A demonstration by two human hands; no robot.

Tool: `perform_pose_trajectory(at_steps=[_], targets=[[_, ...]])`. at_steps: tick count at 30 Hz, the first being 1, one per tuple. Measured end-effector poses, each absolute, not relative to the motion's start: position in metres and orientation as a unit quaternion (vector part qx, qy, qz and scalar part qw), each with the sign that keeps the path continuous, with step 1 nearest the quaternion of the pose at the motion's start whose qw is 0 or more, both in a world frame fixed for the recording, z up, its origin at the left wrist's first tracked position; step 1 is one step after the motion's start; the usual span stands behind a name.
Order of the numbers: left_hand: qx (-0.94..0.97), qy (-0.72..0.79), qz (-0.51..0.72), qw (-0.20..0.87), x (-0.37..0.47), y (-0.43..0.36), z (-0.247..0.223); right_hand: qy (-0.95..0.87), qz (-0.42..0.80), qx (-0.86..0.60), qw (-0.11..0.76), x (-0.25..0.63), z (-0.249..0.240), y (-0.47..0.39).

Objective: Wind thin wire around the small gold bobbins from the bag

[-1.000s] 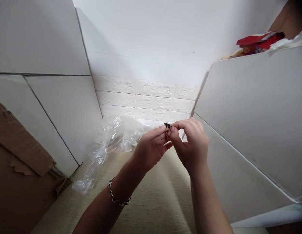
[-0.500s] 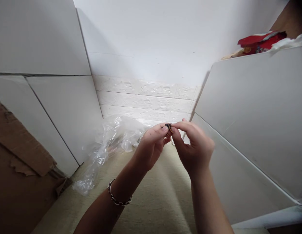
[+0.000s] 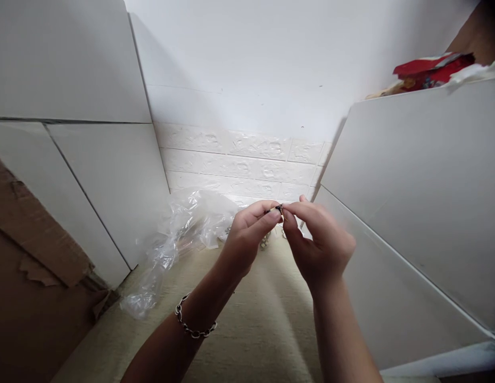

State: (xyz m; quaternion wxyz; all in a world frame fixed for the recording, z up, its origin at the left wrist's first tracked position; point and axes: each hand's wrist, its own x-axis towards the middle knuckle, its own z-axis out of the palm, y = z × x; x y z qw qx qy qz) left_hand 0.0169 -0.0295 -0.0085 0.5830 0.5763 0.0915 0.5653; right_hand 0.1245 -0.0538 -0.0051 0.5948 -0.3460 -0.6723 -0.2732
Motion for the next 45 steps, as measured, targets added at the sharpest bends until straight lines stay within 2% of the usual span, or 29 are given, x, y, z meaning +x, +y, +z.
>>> perform_pose_trajectory(at_steps=[6,12,15,21,26,45], targets=[[0.588,0.104,0.568,0.567,0.015,-0.027,-0.009,-0.680,-0.298,-0.343,0.576,0.126,-0.008,-0.049],[0.586,0.118,0.561,0.573,0.015,-0.023,-0.009,-0.697,-0.268,-0.364,0.557,0.127,-0.006,-0.047],[0.564,0.102,0.553,0.604,0.017,-0.023,-0.010,-0.698,-0.238,-0.376,0.561,0.127,-0.004,-0.048],[0.455,0.019,0.506,0.733,0.024,-0.023,-0.015,-0.679,-0.243,-0.359,0.593,0.127,-0.005,-0.048],[0.412,-0.010,0.490,0.768,0.027,-0.023,-0.018,-0.675,-0.228,-0.366,0.599,0.128,-0.005,-0.049],[0.540,0.043,0.550,0.636,0.024,-0.021,-0.015,-0.695,-0.291,-0.336,0.565,0.132,-0.006,-0.046]])
